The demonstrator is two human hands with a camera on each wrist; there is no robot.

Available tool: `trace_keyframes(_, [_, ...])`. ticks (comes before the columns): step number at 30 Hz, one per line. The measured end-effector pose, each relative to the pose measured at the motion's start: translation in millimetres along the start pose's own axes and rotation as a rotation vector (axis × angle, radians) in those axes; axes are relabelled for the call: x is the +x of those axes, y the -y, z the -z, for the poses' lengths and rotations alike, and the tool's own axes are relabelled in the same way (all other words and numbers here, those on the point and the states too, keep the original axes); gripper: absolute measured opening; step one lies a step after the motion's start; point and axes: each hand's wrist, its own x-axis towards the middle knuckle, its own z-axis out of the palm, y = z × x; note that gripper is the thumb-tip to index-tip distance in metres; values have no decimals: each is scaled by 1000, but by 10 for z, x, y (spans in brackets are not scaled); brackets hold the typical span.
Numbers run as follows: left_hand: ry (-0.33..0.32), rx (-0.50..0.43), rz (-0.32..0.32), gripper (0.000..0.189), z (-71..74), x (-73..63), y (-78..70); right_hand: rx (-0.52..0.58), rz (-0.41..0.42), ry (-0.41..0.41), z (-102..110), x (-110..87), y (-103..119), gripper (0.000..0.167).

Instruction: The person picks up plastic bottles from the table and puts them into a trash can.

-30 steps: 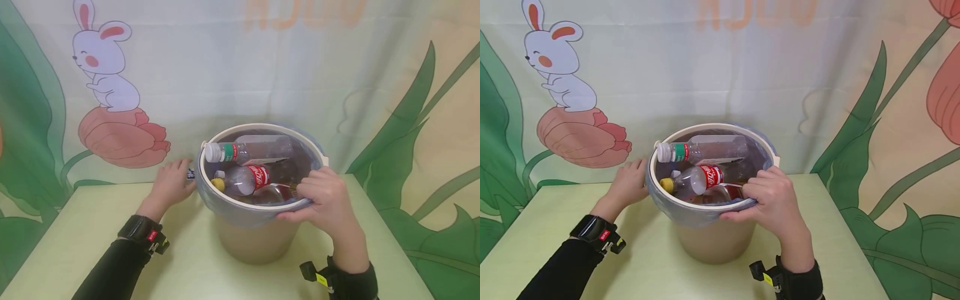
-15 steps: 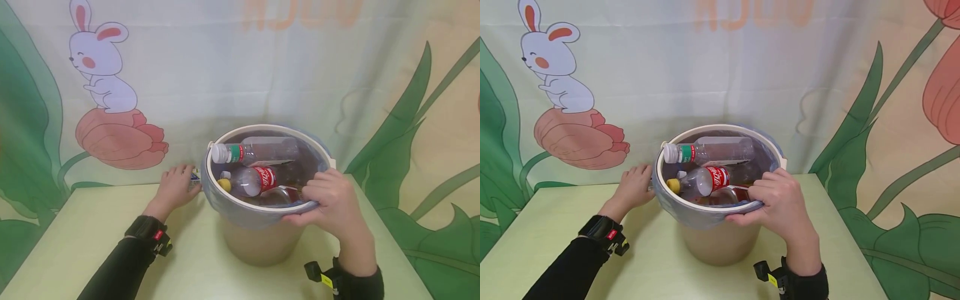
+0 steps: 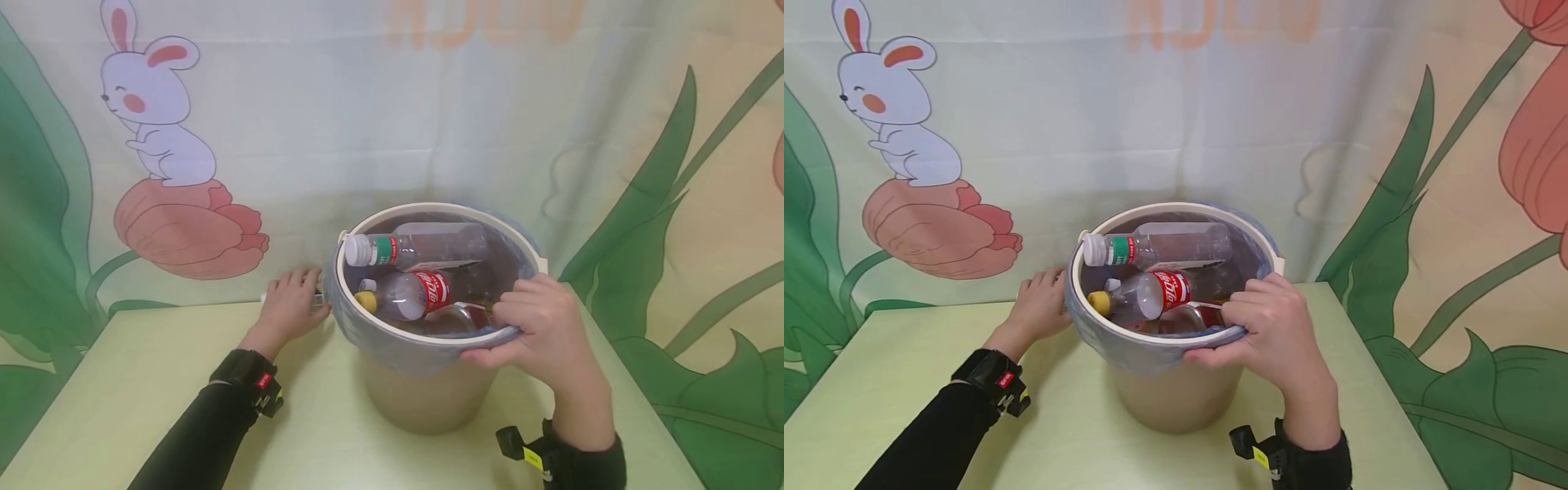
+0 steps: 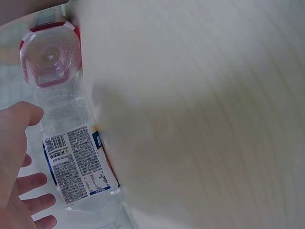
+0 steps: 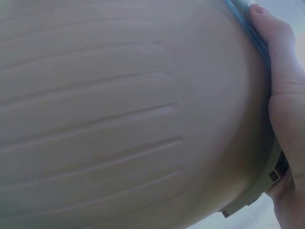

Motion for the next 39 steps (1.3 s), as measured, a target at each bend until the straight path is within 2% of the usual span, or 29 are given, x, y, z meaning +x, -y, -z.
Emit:
trace_keyframes(9, [5, 18, 7, 73, -56, -27, 20, 11, -2, -10, -59, 30, 45, 75])
trace_keyframes(17, [32, 47, 8, 73, -36, -57, -31, 8, -7, -12, -73, 33, 55, 76])
trace_keyframes(23, [26, 44, 3, 69, -35, -49, -49, 16, -10, -14, -59, 31, 50, 76])
trace_keyframes(33, [8, -3, 18, 64, -103, -64, -34, 16, -26, -4, -44, -5, 39, 77])
trace_keyframes(39, [18, -94, 19, 62, -142, -109, -13, 11, -29, -6, -34, -14, 40, 78])
